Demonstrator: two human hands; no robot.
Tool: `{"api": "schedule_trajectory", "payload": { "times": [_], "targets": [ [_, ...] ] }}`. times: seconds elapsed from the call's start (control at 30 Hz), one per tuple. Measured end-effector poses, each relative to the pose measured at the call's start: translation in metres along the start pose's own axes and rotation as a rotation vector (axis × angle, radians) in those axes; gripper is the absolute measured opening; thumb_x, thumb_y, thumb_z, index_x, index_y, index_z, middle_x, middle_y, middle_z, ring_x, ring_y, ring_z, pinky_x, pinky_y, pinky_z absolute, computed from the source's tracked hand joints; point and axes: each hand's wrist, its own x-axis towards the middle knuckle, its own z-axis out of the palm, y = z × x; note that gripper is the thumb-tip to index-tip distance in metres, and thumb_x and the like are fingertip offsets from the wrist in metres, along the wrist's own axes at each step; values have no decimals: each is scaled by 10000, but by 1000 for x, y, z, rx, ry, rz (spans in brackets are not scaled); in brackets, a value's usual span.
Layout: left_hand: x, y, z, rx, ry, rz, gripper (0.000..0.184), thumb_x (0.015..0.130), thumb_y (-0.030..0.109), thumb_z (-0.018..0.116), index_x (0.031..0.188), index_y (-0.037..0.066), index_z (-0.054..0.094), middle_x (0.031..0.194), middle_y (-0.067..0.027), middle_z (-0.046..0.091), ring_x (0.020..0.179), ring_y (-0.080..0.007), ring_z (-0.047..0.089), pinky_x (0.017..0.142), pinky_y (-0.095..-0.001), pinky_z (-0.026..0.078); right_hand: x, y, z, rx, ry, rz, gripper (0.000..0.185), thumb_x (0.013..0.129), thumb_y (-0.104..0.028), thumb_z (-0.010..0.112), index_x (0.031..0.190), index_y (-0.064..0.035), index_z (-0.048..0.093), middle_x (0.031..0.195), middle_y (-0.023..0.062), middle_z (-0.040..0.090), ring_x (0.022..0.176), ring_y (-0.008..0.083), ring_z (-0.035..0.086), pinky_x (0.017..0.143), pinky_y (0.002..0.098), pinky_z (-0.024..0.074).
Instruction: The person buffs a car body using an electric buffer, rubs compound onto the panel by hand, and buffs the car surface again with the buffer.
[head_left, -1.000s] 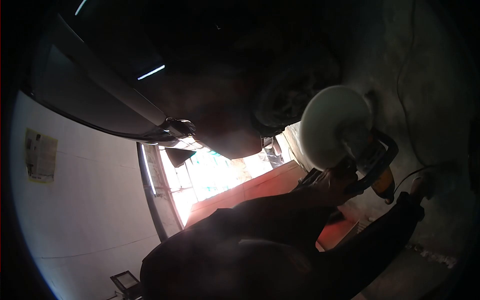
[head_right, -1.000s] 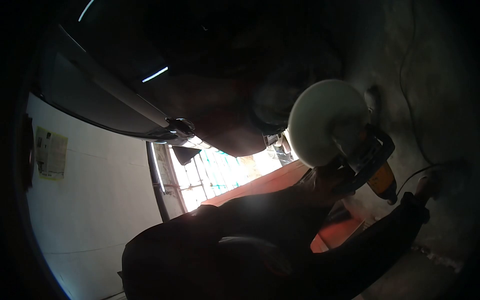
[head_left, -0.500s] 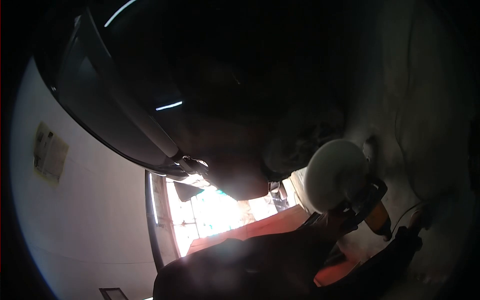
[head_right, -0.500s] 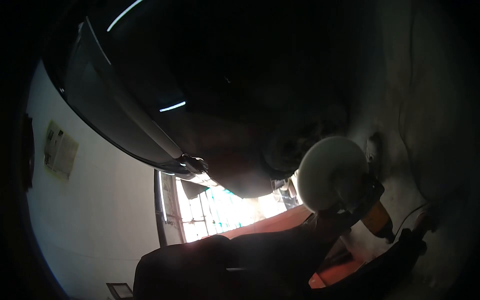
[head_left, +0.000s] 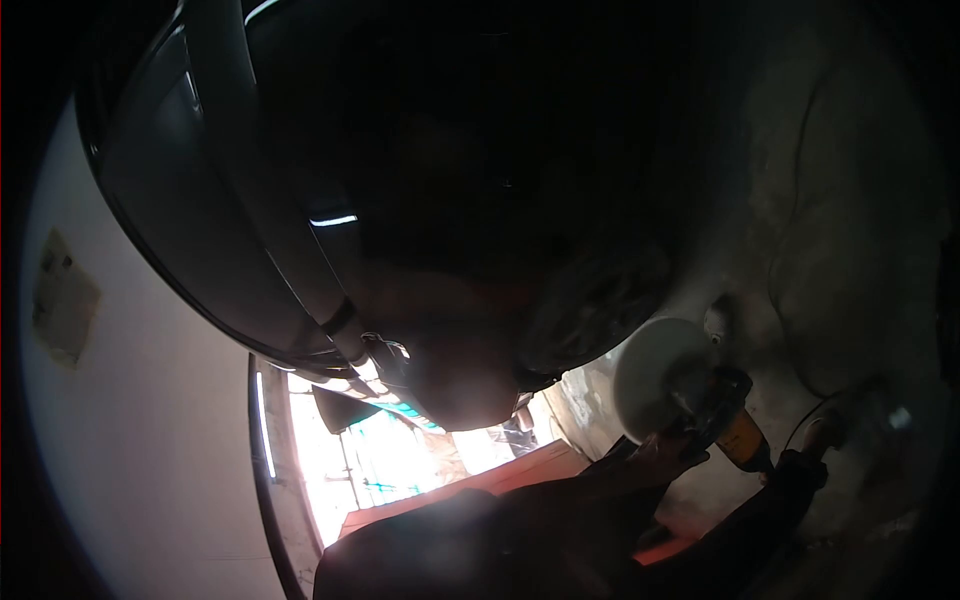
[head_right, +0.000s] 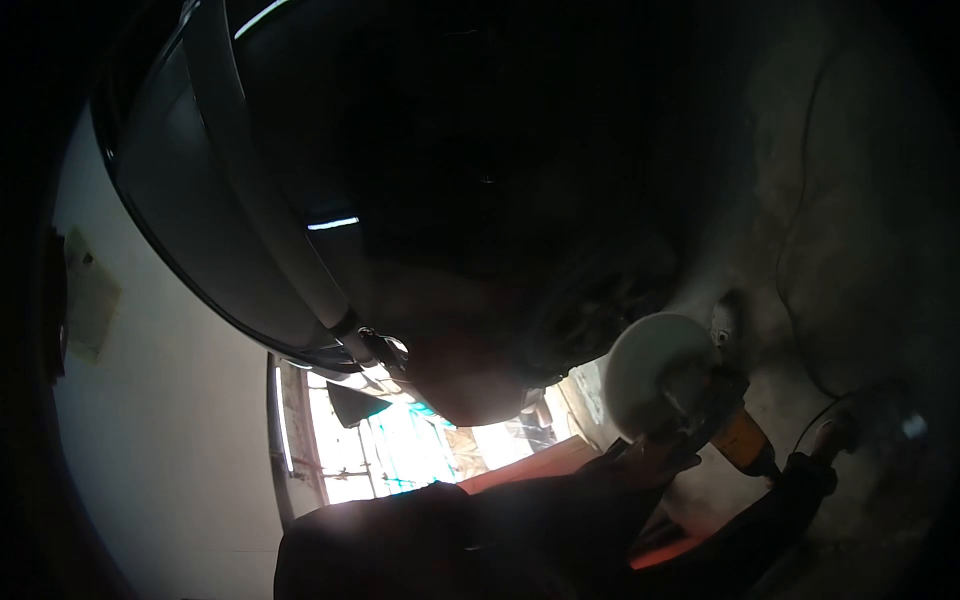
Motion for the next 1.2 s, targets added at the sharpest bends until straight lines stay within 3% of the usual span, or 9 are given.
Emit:
{"api": "schedule_trajectory", "payload": {
  "times": [0.27, 0.4, 0.47, 0.63, 0.7, 0.83, 0.9, 1.07, 1.2],
  "targets": [
    [-55, -75, -32, -37, 93, 149, 338, 881, 275, 710, 1122, 51, 632, 1031, -178, 619, 846, -371, 633, 708, -452, 528, -47, 70, 512, 197, -547, -10, 535, 911, -100, 701, 1397, -8, 497, 1378, 136, 520, 1179, 229, 569, 941, 331, 547],
    [-102, -130, -46, 46, 137, 194, 303, 896, 274, 690, 1097, 53, 638, 998, -164, 621, 837, -351, 635, 682, -445, 530, -82, 89, 658, -42, -619, -606, 537, 896, -105, 722, 1394, -62, 523, 1329, 76, 544, 1172, 161, 519, 899, 265, 493],
    [-125, -154, -49, 142, 157, 230, 287, 903, 273, 681, 1084, 54, 641, 981, -157, 621, 832, -341, 636, 669, -441, 531, -100, 125, 707, -437, -475, -1055, 620, 848, -109, 715, 1415, -66, 468, 1407, 156, 462, 1289, 291, 475, 999, 422, 466],
    [-165, -199, -56, 851, 138, 317, 252, 922, 271, 656, 1053, 56, 648, 940, -138, 624, 820, -317, 639, 636, -432, 533, -181, 205, 688, -672, -637, -1142, 718, 805, -115, 708, 1449, -28, 402, 1450, 208, 397, 1329, 336, 459, 1071, 468, 402],
    [-154, -215, -80, 80, 280, 338, 335, 891, 261, 702, 1113, 24, 618, 989, -191, 625, 776, -387, 607, 639, -455, 508, -159, 190, 693, -285, -535, -952, 693, 801, -86, 698, 1434, -29, 423, 1435, 200, 422, 1303, 313, 491, 1054, 435, 425],
    [-139, -203, -91, -71, 292, 185, 367, 885, 292, 718, 1134, 36, 630, 1002, -190, 663, 900, -414, 641, 758, -499, 519, -107, 138, 724, -687, -316, -1347, 605, 732, 3, 622, 1328, -19, 519, 1305, 235, 496, 1189, 398, 532, 1028, 466, 456],
    [-130, -207, -84, -75, 211, 142, 394, 876, 291, 727, 1160, 37, 628, 1022, -205, 666, 939, -419, 640, 783, -502, 521, -153, 178, 696, -747, -623, -1329, 577, 739, -13, 624, 1312, -54, 565, 1289, 186, 539, 1171, 367, 564, 1005, 426, 473],
    [-130, -221, -80, -37, 267, 164, 374, 847, 271, 733, 1143, 57, 654, 1065, -214, 678, 987, -401, 649, 844, -493, 529, -93, 283, 638, 6, -280, -566, 606, 783, 140, 451, 1309, -152, 518, 1129, 59, 575, 971, 171, 559, 782, 289, 494],
    [-126, -243, -58, -87, -51, -28, 345, 838, 250, 709, 1121, 60, 656, 1070, -218, 680, 971, -391, 661, 843, -499, 527, -68, 345, 632, -429, -212, -597, 594, 806, 163, 443, 1320, -132, 484, 1119, 29, 537, 958, 132, 538, 754, 282, 480]
  ]
}}
